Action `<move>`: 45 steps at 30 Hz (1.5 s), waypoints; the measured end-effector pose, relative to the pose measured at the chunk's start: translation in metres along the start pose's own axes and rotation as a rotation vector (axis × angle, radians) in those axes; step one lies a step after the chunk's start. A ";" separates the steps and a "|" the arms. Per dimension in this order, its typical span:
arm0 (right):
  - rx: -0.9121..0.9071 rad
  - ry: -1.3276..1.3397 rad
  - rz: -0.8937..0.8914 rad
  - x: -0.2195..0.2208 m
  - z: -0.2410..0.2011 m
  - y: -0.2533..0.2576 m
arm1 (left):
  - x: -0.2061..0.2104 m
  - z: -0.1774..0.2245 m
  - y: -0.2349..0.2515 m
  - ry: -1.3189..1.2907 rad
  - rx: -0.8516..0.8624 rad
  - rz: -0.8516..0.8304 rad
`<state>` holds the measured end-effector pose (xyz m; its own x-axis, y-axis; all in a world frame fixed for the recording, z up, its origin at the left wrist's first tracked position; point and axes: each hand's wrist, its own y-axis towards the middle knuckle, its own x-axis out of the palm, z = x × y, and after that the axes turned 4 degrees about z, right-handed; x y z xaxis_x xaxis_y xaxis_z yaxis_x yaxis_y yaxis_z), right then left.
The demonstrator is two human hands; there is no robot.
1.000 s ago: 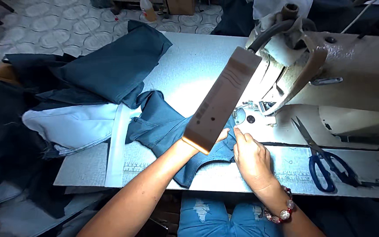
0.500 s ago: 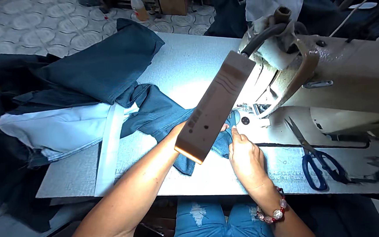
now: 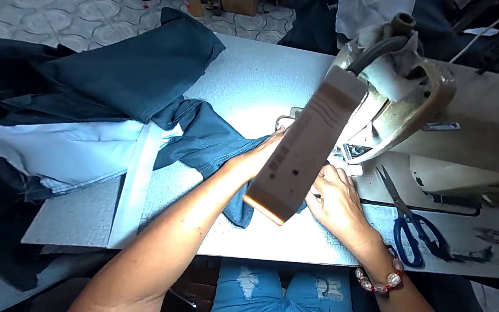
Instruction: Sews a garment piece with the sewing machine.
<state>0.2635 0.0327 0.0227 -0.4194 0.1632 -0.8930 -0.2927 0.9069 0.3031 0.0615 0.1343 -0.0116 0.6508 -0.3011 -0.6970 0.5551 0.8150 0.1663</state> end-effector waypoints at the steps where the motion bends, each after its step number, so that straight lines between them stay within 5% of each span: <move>1: -0.019 -0.008 0.008 0.000 0.002 0.000 | -0.004 0.010 0.001 -0.027 0.030 0.005; 22: -0.044 0.059 0.093 0.009 0.011 -0.005 | -0.013 0.020 0.003 -0.041 0.127 0.044; 29: -0.077 0.007 -0.024 0.010 0.057 0.018 | -0.033 0.072 -0.117 0.222 0.097 0.458; 32: 0.037 -0.175 0.054 -0.007 0.046 0.005 | -0.025 0.067 -0.178 0.289 0.005 0.362; 35: 0.085 0.007 -0.009 -0.015 0.021 -0.031 | -0.009 0.056 -0.202 0.376 -0.101 0.273; 39: 0.134 0.208 -0.011 -0.003 -0.007 -0.061 | 0.005 0.055 -0.191 0.312 -0.076 0.519; 42: 0.250 0.403 0.091 0.007 -0.023 -0.062 | 0.003 0.067 -0.180 0.097 -0.143 0.755; 45: 0.409 0.647 0.324 0.021 -0.046 -0.050 | 0.003 0.079 -0.176 0.053 -0.175 0.796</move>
<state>0.2298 -0.0266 0.0039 -0.8772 0.2981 -0.3764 0.2108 0.9434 0.2561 0.0063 -0.0493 0.0122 0.7882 0.4207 -0.4492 -0.1544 0.8417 0.5174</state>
